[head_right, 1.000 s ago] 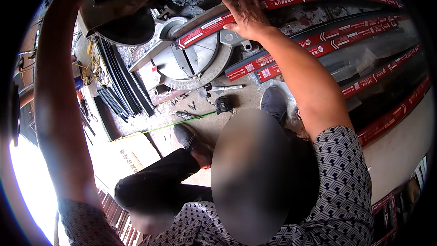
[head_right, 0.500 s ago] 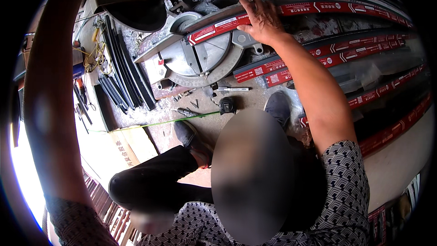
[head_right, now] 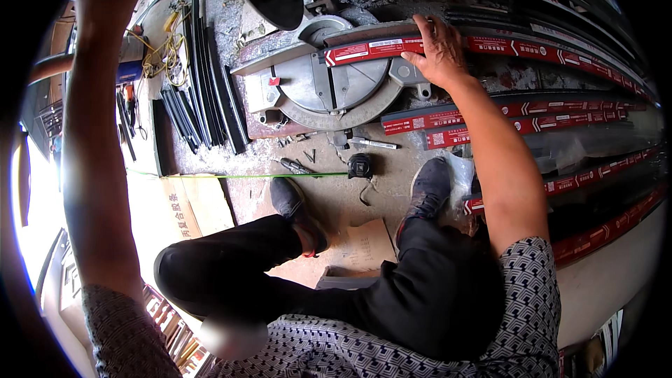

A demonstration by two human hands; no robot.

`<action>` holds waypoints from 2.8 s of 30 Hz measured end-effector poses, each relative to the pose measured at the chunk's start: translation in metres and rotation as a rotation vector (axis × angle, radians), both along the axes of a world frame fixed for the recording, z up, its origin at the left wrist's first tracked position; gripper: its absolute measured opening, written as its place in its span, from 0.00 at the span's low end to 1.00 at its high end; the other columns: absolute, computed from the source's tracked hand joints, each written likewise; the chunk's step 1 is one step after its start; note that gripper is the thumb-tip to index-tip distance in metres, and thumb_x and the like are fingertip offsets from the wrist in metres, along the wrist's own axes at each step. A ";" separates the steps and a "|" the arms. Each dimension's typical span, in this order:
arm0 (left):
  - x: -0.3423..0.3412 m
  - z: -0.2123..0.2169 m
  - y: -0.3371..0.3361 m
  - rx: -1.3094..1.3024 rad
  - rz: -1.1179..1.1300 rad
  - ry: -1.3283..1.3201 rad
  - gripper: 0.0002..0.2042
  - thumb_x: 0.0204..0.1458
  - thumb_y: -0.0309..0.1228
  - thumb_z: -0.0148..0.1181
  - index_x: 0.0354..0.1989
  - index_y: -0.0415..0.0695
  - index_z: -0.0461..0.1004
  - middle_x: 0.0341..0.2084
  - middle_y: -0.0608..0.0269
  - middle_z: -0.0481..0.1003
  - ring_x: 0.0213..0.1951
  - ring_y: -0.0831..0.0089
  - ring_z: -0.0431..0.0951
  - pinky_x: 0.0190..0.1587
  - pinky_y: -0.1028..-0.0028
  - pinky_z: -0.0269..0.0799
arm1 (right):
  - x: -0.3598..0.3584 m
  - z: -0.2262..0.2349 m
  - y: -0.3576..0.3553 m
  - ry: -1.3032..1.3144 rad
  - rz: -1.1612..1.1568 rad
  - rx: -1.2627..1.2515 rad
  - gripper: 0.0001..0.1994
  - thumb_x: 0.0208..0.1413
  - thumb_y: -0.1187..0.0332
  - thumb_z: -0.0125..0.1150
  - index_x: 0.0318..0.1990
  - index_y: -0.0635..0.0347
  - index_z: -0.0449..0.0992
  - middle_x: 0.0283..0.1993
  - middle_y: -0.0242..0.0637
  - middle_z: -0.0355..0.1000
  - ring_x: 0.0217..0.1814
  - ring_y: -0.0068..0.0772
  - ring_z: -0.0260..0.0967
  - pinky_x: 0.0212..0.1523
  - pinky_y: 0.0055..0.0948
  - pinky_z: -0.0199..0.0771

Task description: The person selects a long metal profile from a stack and places it on a miter saw. They measure the profile with a tape measure and mark a cut line with a marker. The person then uses the miter saw to cut the profile and inspects the cut piece.

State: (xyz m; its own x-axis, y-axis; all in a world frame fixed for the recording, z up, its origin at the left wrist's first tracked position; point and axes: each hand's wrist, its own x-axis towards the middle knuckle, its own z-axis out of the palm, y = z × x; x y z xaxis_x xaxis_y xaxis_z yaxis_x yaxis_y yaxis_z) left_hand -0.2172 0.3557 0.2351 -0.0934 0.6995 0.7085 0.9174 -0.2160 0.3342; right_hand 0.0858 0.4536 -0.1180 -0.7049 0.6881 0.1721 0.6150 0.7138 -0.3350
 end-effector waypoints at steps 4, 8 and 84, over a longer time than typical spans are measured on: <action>-0.074 -0.013 -0.107 -0.271 0.253 0.465 0.13 0.65 0.38 0.61 0.50 0.43 0.81 0.41 0.63 0.83 0.39 0.75 0.83 0.44 0.76 0.79 | -0.006 0.004 -0.001 0.028 0.028 -0.033 0.45 0.55 0.50 0.72 0.75 0.45 0.51 0.73 0.51 0.57 0.74 0.59 0.55 0.74 0.58 0.52; -0.089 -0.093 -0.201 -0.702 0.394 -0.307 0.13 0.63 0.37 0.62 0.47 0.41 0.81 0.35 0.60 0.84 0.38 0.75 0.83 0.44 0.73 0.78 | -0.011 0.006 -0.003 -0.081 -0.007 -0.031 0.45 0.57 0.51 0.70 0.76 0.45 0.50 0.73 0.54 0.57 0.74 0.63 0.54 0.74 0.57 0.52; -0.032 -0.243 -0.189 -1.187 -0.438 -1.637 0.17 0.62 0.41 0.67 0.52 0.42 0.80 0.40 0.64 0.83 0.41 0.77 0.81 0.48 0.71 0.80 | -0.009 0.286 -0.188 -0.475 0.324 -0.500 0.21 0.60 0.67 0.65 0.60 0.62 0.72 0.49 0.49 0.74 0.47 0.55 0.74 0.49 0.45 0.75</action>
State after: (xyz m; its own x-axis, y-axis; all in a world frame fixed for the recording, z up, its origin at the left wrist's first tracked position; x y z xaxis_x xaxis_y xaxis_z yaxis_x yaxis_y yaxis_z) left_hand -0.2490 0.1665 -0.0075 0.2330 0.8001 -0.5528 -0.3495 0.5994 0.7201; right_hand 0.0770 0.2660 0.1679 -0.8054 0.3507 -0.4778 0.5594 0.7162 -0.4173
